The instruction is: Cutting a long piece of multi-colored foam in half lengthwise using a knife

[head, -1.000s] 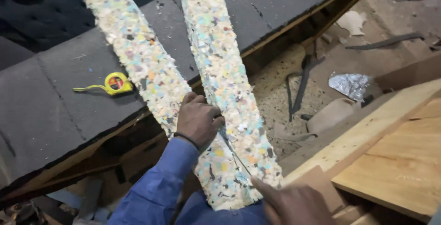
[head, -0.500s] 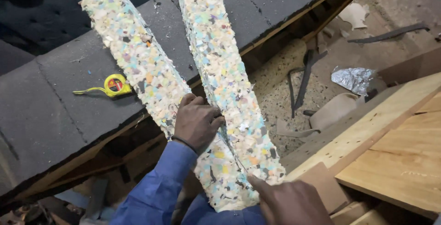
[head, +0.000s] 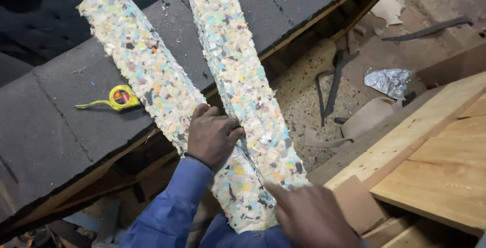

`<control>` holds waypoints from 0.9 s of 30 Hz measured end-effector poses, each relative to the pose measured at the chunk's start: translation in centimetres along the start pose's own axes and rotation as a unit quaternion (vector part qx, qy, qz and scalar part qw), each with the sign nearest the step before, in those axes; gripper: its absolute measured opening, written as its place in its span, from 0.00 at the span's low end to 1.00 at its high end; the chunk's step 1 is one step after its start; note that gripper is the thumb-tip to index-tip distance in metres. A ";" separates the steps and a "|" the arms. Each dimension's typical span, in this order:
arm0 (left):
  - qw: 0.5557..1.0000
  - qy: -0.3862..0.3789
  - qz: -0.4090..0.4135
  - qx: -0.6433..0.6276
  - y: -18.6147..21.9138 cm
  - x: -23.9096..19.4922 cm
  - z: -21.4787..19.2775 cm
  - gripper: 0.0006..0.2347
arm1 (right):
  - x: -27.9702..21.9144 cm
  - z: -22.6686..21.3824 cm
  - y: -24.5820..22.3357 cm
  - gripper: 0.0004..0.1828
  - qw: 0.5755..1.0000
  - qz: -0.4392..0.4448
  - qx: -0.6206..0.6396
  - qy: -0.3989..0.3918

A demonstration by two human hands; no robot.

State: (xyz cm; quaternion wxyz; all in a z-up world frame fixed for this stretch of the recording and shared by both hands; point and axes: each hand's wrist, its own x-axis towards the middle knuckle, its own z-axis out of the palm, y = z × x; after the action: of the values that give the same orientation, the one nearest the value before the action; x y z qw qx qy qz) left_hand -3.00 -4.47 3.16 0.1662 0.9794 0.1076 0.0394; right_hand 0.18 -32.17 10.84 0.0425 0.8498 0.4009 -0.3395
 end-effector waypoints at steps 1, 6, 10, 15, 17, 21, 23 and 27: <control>1.000 0.015 0.016 -0.002 -0.1 0.0 0.2 0.16 | -1.0 1.2 1.1 0.34 1.000 -0.007 -0.010 0.015; 0.999 -0.021 0.002 -0.026 0.1 0.1 -0.2 0.20 | -0.2 1.1 0.6 0.34 1.000 -0.010 -0.011 -0.004; 1.000 -0.011 0.006 -0.003 -0.2 0.2 0.7 0.18 | 4.9 1.1 -1.5 0.28 0.994 -0.032 -0.025 0.104; 1.000 -0.011 0.001 0.005 -0.6 0.3 0.9 0.14 | 2.3 1.9 0.0 0.16 0.994 -0.095 -0.019 0.048; 0.998 0.040 0.039 0.002 -0.7 0.0 1.0 0.17 | -1.1 1.8 1.7 0.40 0.999 -0.011 -0.022 -0.039; 1.000 -0.008 0.013 -0.011 -0.2 0.3 0.4 0.17 | -2.7 4.9 3.8 0.43 0.998 -0.023 -0.061 0.004; 1.000 -0.012 0.010 -0.015 -0.3 0.3 0.5 0.17 | -2.0 1.9 1.7 0.39 0.999 -0.021 -0.042 0.002; 1.000 0.016 0.026 0.004 -0.8 0.1 1.5 0.15 | 2.8 2.5 -1.0 0.35 0.994 -0.034 -0.039 0.097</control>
State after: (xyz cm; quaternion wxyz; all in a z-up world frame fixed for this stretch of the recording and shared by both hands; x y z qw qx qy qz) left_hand -2.92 -4.17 1.47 0.1596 0.9818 0.0844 0.0594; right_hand -0.62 -30.54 7.45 0.0249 0.8626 0.4444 -0.2405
